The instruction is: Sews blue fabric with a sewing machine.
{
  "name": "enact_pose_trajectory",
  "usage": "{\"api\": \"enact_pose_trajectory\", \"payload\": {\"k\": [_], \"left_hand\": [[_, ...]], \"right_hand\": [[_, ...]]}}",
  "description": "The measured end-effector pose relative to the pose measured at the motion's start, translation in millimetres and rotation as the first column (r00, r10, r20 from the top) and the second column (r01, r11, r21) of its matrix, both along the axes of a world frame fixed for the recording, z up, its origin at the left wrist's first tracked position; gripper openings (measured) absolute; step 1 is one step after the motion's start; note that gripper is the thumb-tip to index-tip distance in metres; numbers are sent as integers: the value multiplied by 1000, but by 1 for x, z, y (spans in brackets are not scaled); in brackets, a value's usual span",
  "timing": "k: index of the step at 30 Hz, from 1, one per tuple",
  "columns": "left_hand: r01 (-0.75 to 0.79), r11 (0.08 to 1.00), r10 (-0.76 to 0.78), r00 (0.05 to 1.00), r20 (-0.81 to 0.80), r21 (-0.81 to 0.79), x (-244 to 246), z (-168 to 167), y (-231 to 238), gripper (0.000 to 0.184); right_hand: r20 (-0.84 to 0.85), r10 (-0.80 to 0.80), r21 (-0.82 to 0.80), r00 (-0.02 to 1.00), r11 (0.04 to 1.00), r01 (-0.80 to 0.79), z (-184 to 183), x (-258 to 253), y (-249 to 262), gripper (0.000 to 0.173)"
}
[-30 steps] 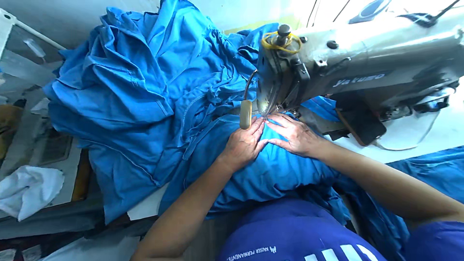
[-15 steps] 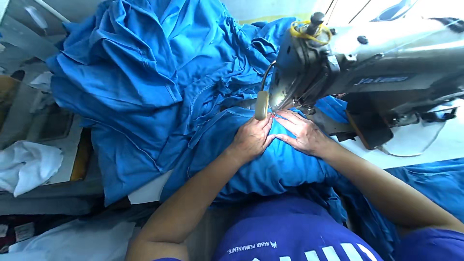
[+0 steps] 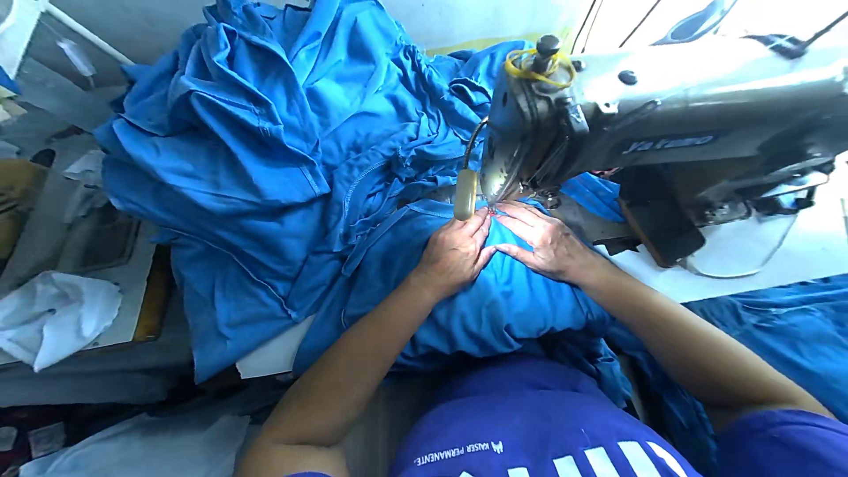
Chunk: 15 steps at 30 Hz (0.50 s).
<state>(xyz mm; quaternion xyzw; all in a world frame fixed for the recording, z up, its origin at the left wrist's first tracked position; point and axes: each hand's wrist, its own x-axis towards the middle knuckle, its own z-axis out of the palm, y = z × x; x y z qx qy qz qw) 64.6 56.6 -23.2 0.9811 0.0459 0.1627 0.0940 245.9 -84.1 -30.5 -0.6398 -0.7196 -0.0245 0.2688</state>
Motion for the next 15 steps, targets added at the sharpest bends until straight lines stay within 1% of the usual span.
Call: {"api": "enact_pose_trajectory", "payload": {"k": [6, 9, 11, 13, 15], "left_hand": [[6, 1000, -6, 1000, 18, 4, 0, -1, 0, 49], [8, 1000, -8, 1000, 6, -1, 0, 0, 0, 49], [13, 1000, -13, 1000, -8, -14, 0, 1, 1, 49], [17, 1000, -17, 1000, -19, -25, 0, 3, 2, 49], [22, 999, -22, 999, -26, -27, 0, 1, 2, 49]], "right_hand": [[-17, 15, -7, 1000, 1000, -16, 0, 2, 0, 53], [-62, 45, -3, 997, 999, -45, 0, 5, -3, 47], [-76, 52, 11, 996, 999, -52, 8, 5, -13, 41], [-87, 13, 44, 996, 999, -9, 19, 5, -31, 37], [-105, -99, 88, 989, 990, 109, 28, 7, -58, 36]]}}
